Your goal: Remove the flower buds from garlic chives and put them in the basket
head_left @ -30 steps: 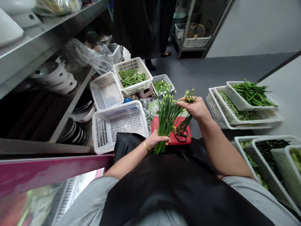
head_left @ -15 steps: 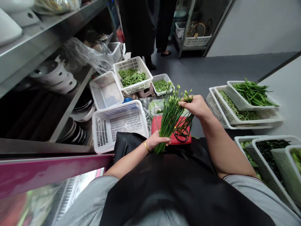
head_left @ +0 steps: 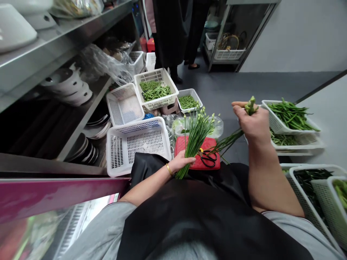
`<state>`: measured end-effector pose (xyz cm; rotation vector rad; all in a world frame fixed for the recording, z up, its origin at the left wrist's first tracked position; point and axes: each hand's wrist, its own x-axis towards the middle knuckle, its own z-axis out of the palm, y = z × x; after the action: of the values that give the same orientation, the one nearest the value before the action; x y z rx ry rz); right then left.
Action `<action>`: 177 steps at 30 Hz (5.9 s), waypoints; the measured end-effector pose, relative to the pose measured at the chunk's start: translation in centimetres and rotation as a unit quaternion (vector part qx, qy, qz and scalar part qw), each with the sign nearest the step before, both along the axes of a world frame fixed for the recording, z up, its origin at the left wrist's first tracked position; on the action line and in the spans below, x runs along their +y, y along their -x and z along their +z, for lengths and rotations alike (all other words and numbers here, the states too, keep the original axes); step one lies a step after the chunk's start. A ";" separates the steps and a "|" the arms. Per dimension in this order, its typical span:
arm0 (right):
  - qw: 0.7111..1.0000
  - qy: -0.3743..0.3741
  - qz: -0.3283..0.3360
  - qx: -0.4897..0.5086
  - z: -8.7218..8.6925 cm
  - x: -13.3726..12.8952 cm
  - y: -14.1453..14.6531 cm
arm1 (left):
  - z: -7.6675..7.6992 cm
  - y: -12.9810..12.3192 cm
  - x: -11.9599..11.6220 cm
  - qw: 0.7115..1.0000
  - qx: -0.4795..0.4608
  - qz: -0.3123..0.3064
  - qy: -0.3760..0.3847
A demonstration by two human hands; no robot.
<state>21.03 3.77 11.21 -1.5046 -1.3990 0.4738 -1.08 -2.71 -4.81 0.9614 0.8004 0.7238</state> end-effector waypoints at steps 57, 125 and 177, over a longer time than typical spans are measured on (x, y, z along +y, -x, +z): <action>0.892 0.143 0.251 0.349 -7.8 -2.5 1.3 | 8.5 -0.3 5.6 0.996 0.001 -0.081 -0.026; 0.847 0.372 0.169 -0.340 -21.5 -5.9 1.5 | 5.2 0.9 16.2 0.959 0.228 -0.167 0.012; 0.880 0.378 0.261 -0.119 -13.2 -19.6 -4.1 | 1.6 -4.2 -1.0 0.927 0.180 -0.321 0.079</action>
<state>25.09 -15.80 -1.98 -1.8099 -1.9575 1.3303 3.08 -3.67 -3.22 1.1406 0.7793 -0.0908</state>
